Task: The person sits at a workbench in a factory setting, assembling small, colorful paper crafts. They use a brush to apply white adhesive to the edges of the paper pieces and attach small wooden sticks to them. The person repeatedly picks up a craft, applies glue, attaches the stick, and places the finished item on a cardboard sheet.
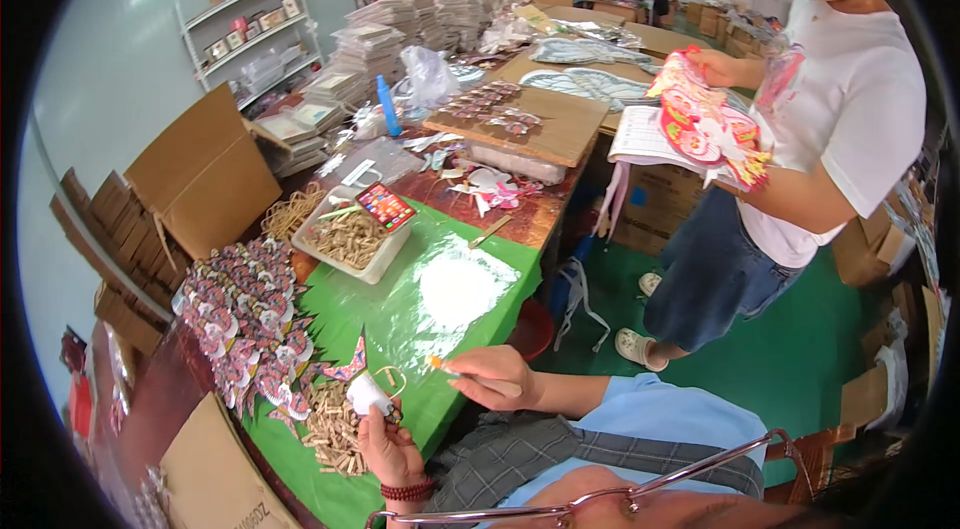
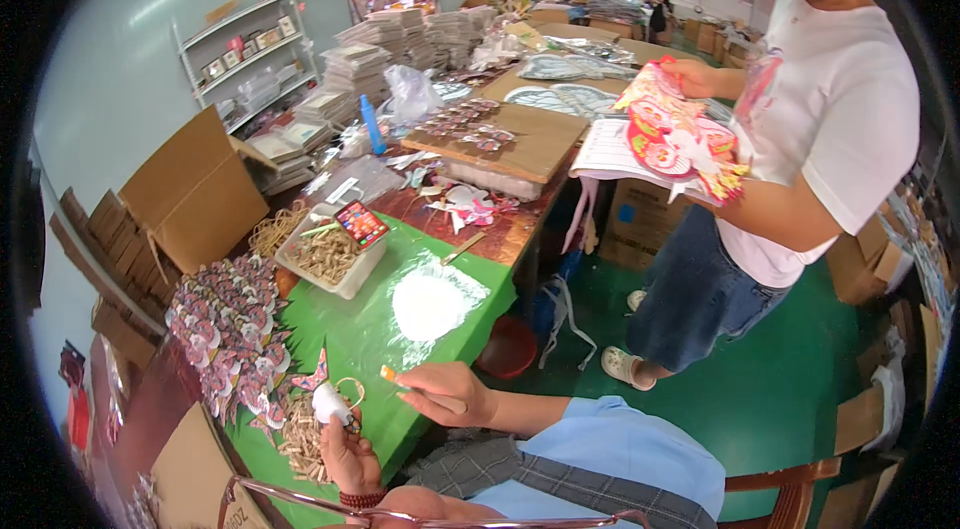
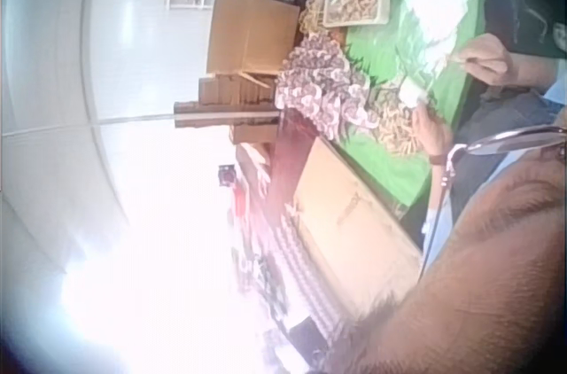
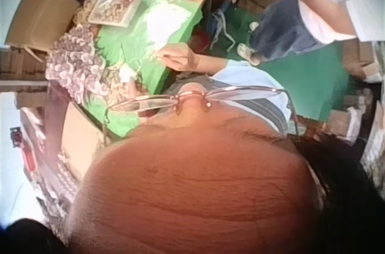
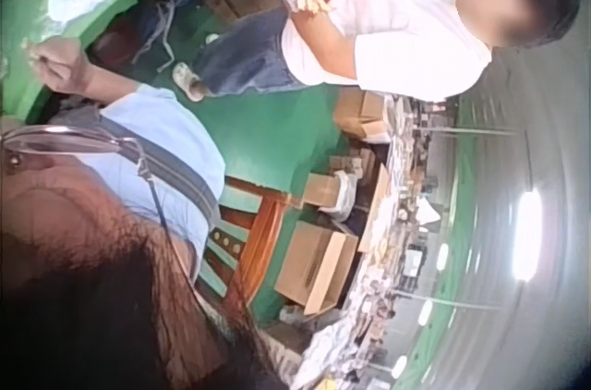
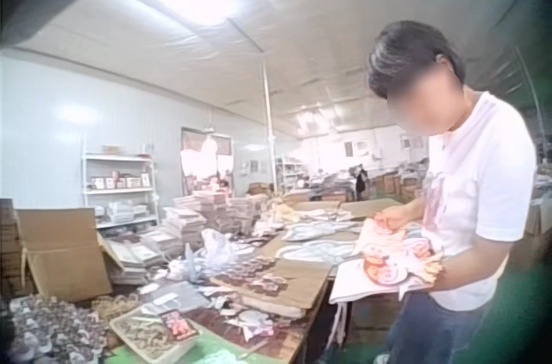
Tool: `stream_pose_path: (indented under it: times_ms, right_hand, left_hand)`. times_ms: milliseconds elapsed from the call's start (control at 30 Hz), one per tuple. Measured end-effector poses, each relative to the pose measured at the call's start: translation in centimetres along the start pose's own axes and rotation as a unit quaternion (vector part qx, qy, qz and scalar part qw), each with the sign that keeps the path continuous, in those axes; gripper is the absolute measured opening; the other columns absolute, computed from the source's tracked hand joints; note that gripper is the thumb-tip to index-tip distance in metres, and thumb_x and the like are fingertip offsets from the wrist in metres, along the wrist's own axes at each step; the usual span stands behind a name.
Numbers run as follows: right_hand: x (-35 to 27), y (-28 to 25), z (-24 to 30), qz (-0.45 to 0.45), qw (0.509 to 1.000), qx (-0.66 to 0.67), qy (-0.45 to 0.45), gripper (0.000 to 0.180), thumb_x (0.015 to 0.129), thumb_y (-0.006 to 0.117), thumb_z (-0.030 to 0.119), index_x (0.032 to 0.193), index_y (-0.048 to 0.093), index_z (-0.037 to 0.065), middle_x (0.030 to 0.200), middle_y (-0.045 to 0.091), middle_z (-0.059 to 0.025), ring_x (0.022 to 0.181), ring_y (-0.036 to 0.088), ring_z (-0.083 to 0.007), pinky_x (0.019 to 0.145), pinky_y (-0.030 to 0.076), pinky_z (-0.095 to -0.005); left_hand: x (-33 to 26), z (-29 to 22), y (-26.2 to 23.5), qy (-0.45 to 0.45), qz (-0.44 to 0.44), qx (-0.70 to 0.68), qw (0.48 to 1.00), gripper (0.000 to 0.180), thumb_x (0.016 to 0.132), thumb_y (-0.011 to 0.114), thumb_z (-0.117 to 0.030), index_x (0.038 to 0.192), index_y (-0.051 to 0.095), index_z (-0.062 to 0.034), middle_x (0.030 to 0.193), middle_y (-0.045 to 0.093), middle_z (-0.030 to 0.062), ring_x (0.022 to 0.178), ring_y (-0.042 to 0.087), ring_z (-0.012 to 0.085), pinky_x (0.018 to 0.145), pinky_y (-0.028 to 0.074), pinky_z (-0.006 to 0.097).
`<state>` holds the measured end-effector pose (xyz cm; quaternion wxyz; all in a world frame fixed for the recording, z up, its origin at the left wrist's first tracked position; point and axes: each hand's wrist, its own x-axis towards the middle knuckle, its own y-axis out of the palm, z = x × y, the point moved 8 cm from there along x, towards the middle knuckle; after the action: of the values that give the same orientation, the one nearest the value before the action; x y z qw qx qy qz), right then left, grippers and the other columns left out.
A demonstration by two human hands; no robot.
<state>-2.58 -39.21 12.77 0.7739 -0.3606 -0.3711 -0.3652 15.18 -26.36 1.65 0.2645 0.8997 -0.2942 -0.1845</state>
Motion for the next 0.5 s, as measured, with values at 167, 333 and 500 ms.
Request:
stream_pose_path:
  times_ms: [167, 333, 500]
  right_hand:
    - [0.0, -0.8, -1.3, -0.019, 1.0, -0.015, 0.019, 0.025, 0.081, 0.061, 0.0, 0.106, 0.059, -0.004, 0.084, 0.067, -0.0146, 0.067, 0.066, -0.0254, 0.059, 0.053, -0.031]
    - [-0.8, -0.9, -2.9, -0.021, 0.998, 0.023, 0.059, 0.036, 0.087, 0.049, -0.004, 0.123, 0.051, -0.002, 0.078, 0.066, -0.0114, 0.056, 0.061, -0.0159, 0.051, 0.05, -0.0259]
    - [-0.6, -0.2, -3.1, -0.002, 0.997, 0.021, 0.073, 0.034, 0.09, 0.047, -0.001, 0.124, 0.05, -0.001, 0.076, 0.065, -0.0111, 0.054, 0.06, -0.0159, 0.05, 0.049, -0.0248]
  left_hand:
    - [0.0, -0.2, 0.0, -0.004, 0.01, -0.012, 1.0, 0.022, 0.092, 0.056, -0.018, 0.11, 0.055, -0.0048, 0.095, 0.066, 0.0035, 0.083, 0.066, 0.012, 0.038, 0.038, 0.018]
    - [0.0, -0.4, 0.5, -0.008, 0.008, -0.006, 1.0, 0.021, 0.092, 0.056, -0.017, 0.109, 0.055, -0.0051, 0.094, 0.066, 0.0038, 0.083, 0.066, 0.0116, 0.04, 0.039, 0.018]
    - [-0.5, -1.4, 0.8, 0.008, -0.044, -0.014, 0.999, 0.013, 0.092, 0.056, -0.015, 0.092, 0.06, -0.0032, 0.08, 0.068, 0.0088, 0.064, 0.062, 0.0091, 0.04, 0.038, 0.018]
